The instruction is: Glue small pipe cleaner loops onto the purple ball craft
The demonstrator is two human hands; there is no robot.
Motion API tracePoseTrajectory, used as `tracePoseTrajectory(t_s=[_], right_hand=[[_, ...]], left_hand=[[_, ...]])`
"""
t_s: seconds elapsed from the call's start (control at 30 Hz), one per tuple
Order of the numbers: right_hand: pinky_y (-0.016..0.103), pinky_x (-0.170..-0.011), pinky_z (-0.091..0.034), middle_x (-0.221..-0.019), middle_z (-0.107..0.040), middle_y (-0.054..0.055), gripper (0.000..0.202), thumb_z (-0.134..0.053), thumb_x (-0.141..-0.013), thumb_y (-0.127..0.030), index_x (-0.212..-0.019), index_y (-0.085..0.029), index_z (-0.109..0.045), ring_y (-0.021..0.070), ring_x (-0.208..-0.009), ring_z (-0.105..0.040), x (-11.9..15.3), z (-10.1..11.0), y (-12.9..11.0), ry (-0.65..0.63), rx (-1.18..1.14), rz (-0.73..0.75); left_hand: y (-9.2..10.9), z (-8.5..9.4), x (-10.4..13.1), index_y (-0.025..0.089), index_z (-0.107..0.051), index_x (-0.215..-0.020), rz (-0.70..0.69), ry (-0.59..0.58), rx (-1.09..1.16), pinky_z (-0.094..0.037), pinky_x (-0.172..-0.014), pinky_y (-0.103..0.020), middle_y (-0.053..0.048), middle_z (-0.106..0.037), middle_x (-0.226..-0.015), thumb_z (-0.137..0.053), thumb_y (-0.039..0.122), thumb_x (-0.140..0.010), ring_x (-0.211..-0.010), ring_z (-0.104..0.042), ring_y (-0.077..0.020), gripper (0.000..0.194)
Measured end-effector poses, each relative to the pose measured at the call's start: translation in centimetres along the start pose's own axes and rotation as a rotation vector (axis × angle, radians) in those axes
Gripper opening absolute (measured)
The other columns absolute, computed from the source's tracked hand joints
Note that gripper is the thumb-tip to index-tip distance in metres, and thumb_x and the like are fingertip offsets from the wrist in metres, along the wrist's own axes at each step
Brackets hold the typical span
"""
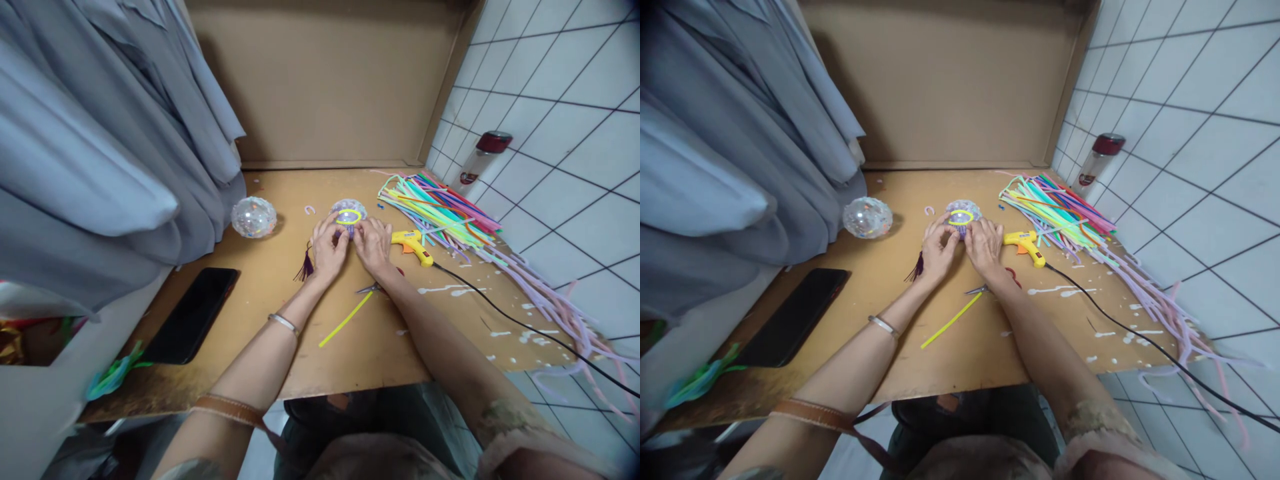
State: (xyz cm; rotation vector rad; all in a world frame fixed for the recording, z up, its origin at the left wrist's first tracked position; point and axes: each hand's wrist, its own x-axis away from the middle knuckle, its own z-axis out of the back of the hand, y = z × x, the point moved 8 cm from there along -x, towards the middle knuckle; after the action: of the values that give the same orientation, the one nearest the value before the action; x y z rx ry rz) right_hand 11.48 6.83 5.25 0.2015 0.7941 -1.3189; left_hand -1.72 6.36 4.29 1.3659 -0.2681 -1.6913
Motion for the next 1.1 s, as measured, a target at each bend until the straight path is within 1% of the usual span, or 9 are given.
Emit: tracePoseTrajectory(t_s=[0.23, 0.37, 0.57, 0.73, 0.83, 0.97, 1.1], right_hand=[[0.038, -0.086, -0.032, -0.099, -0.070, 0.010, 0.023, -0.044, -0.098, -0.022, -0.099, -0.020, -0.067, 0.0257, -0.098, -0.058, 0.3, 0.4, 0.4, 0.013, -0.064, -0.035], [0.038, -0.088, -0.033, -0.101, -0.071, 0.010, 0.023, -0.045, -0.097, -0.021, -0.099, -0.021, -0.067, 0.0254, -0.099, -0.058, 0.5, 0.7, 0.5, 0.019, -0.077, -0.046], [0.038, -0.088, -0.033, -0.104, -0.071, 0.010, 0.025, -0.045, -0.095, -0.020, -0.106, -0.020, -0.067, 0.0253, -0.102, -0.058, 0.7, 1.4, 0.8, 0.042, -0.071, -0.061], [0.037, -0.086, -0.034, -0.096, -0.070, 0.008, 0.024, -0.046, -0.094, -0.022, -0.103, -0.020, -0.068, 0.0241, -0.096, -0.058, 1.1, 2.0, 1.7, 0.078, -0.080, -0.102], [0.037, -0.085, -0.033, -0.095, -0.069, 0.008, 0.022, -0.047, -0.094, -0.021, -0.099, -0.020, -0.069, 0.0241, -0.095, -0.058, 1.2, 2.3, 2.2, 0.086, -0.076, -0.124], [0.037, -0.085, -0.033, -0.095, -0.069, 0.008, 0.021, -0.048, -0.094, -0.021, -0.097, -0.020, -0.069, 0.0243, -0.095, -0.058, 1.3, 2.4, 2.3, 0.080, -0.072, -0.139], [0.037, -0.086, -0.033, -0.096, -0.070, 0.008, 0.021, -0.048, -0.093, -0.019, -0.095, -0.020, -0.069, 0.0245, -0.095, -0.058, 1.3, 2.7, 2.6, 0.097, -0.067, -0.161]], left_hand=[[0.3, 0.2, 0.0, 0.022, -0.064, -0.085, 0.012, -0.010, 0.015, -0.037, -0.115, -0.050, -0.008, -0.064, -0.139, -0.058, 0.028, -0.092, -0.134, -0.053, -0.0277, 0.011], [0.2, 0.1, 0.0, 0.022, -0.064, -0.085, 0.011, -0.018, 0.013, -0.037, -0.115, -0.049, -0.008, -0.063, -0.139, -0.057, 0.029, -0.093, -0.134, -0.052, -0.0269, 0.012], [0.2, 0.2, -0.1, 0.021, -0.064, -0.085, 0.004, -0.011, 0.023, -0.037, -0.115, -0.048, -0.009, -0.064, -0.138, -0.056, 0.031, -0.093, -0.133, -0.053, -0.0263, 0.015], [0.2, 0.1, -0.1, 0.021, -0.065, -0.087, 0.034, -0.030, -0.014, -0.036, -0.116, -0.047, -0.009, -0.062, -0.140, -0.055, 0.032, -0.094, -0.134, -0.051, -0.0259, 0.016], [0.2, 0.2, 0.0, 0.022, -0.065, -0.088, 0.028, -0.027, -0.017, -0.036, -0.115, -0.048, -0.009, -0.062, -0.141, -0.055, 0.033, -0.094, -0.134, -0.050, -0.0269, 0.017], [0.6, 0.3, 0.0, 0.022, -0.065, -0.086, -0.003, -0.009, -0.026, -0.035, -0.115, -0.048, -0.009, -0.063, -0.139, -0.055, 0.034, -0.093, -0.133, -0.050, -0.0273, 0.017], [0.7, 0.7, 0.1, 0.021, -0.065, -0.086, -0.018, 0.042, -0.009, -0.038, -0.113, -0.044, -0.010, -0.064, -0.131, -0.057, 0.033, -0.091, -0.127, -0.053, -0.0256, 0.015]])
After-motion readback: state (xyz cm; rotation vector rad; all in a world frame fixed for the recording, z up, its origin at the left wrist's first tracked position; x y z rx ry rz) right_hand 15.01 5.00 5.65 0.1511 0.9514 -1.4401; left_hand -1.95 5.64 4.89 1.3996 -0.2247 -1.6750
